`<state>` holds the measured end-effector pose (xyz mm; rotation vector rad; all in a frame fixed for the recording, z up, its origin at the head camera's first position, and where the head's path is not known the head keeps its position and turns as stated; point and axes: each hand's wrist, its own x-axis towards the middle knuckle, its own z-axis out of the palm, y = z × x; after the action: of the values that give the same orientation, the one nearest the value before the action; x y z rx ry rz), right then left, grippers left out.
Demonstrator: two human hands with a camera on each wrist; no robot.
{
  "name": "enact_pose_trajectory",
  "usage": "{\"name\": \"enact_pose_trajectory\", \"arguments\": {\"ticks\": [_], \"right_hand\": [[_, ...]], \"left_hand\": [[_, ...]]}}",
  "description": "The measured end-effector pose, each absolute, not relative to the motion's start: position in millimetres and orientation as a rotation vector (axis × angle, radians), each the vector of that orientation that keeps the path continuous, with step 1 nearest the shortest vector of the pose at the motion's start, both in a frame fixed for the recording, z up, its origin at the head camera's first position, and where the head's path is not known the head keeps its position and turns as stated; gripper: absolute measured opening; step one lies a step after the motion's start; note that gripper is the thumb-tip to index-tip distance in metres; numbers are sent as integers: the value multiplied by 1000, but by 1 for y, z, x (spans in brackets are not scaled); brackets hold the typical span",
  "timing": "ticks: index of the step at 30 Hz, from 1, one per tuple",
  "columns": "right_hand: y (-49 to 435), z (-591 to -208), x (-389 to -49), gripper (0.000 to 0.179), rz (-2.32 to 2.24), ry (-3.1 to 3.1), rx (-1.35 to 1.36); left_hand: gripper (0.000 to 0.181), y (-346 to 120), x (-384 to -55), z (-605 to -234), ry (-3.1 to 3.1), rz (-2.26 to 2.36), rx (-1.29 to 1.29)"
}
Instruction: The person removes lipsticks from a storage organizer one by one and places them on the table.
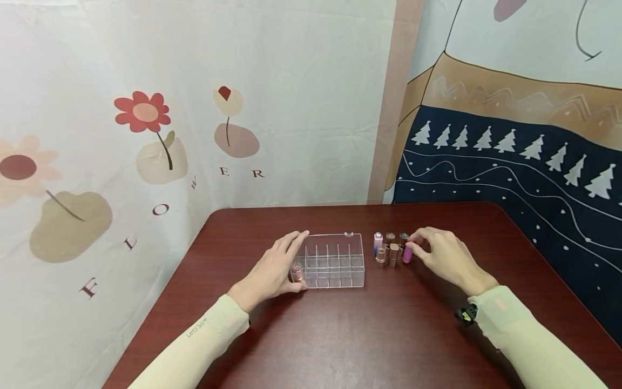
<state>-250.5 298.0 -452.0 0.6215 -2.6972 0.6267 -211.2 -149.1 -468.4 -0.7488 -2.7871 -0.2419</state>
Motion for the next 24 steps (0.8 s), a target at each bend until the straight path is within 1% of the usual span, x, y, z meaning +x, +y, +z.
{"name": "enact_pose_trajectory", "arguments": {"ticks": [10,24], "right_hand": [[298,-457,-252,14,624,-2711,625],[296,-459,-254,17,636,-2737,633]], "left_hand": [[138,-149,-211,-469,-2784,-234,-750],[139,-149,-212,-468,-2793,-241,-749]]}}
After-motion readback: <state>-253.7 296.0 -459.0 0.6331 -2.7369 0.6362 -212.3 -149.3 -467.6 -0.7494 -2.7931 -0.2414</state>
